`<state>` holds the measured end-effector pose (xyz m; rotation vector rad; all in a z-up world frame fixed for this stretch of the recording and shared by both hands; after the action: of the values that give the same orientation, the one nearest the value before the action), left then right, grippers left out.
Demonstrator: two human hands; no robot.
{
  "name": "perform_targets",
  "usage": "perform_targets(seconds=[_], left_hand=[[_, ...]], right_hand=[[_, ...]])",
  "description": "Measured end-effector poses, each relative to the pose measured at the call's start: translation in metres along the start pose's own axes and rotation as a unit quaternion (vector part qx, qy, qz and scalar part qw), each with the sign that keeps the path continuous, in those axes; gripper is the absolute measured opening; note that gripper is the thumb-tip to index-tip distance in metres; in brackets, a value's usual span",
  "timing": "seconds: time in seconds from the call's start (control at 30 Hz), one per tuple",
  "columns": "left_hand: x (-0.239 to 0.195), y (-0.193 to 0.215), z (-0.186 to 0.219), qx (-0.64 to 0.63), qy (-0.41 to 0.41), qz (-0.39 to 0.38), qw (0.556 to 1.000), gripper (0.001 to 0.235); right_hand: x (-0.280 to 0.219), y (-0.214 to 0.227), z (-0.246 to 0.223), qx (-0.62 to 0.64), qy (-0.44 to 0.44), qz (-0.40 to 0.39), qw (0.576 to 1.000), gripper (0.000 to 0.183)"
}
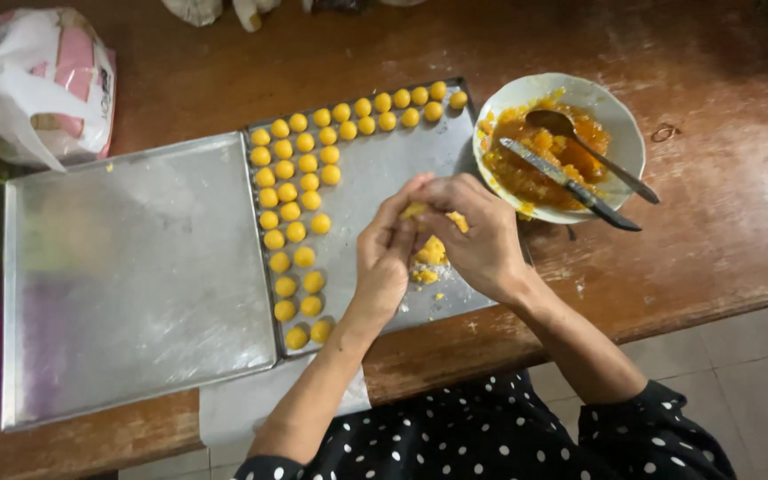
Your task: The person takes a small portion of yellow dough, flattens it in their palm, and uses a spoon to add a small amount of orange filling from a bowl. They then fold the dough around the filling and roll it between their palms to form a smooth ball, which is placed on a metal tray alongside other finished balls.
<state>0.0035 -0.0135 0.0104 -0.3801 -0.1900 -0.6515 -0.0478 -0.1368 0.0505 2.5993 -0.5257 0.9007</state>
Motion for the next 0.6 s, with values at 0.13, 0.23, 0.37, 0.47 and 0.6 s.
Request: perform_targets(seconds=[0.13, 0.23, 0.37, 0.47, 0.6], left_hand=[[0.001, 0.004, -0.018, -0.057, 0.008, -0.015, 0.998, 0.057], [-0.001, 0.002, -0.013, -0.025, 0.03, -0.077, 0.996, 0.065], [-0.002, 0.003, -0.023, -0.039, 0.053, -0.071, 0.995, 0.063], [-0.001, 0.005, -0.034, -0.036, 0.059, -0.063, 0.996, 0.057], [0.008, 0.014, -0.04, 0.014, 0.023, -0.073, 0.997, 0.053]], right_hand=[[0.009, 0.003, -0.001, 0.082, -0.016, 0.005, 0.997, 0.026], [0.005, 0.005, 0.001, -0.063, 0.073, -0.017, 0.995, 0.011], [-0.006, -0.001, 0.004, -0.193, 0.099, -0.075, 0.973, 0.012], [-0.004, 0.0, 0.001, -0.196, 0.126, -0.069, 0.97, 0.013], [0.006, 0.012, 0.0, -0.181, 0.036, -0.087, 0.979, 0.007]])
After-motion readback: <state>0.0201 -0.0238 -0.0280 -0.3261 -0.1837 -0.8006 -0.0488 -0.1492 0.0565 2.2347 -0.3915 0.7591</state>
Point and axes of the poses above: each hand's wrist, its own x-axis towards the middle knuckle, its own y-axis out of the back of the hand, z = x × y, the point moved 2 cm from there along x, towards the middle knuckle, and after that the axes turned 13 degrees about x, right-handed, at the moved point
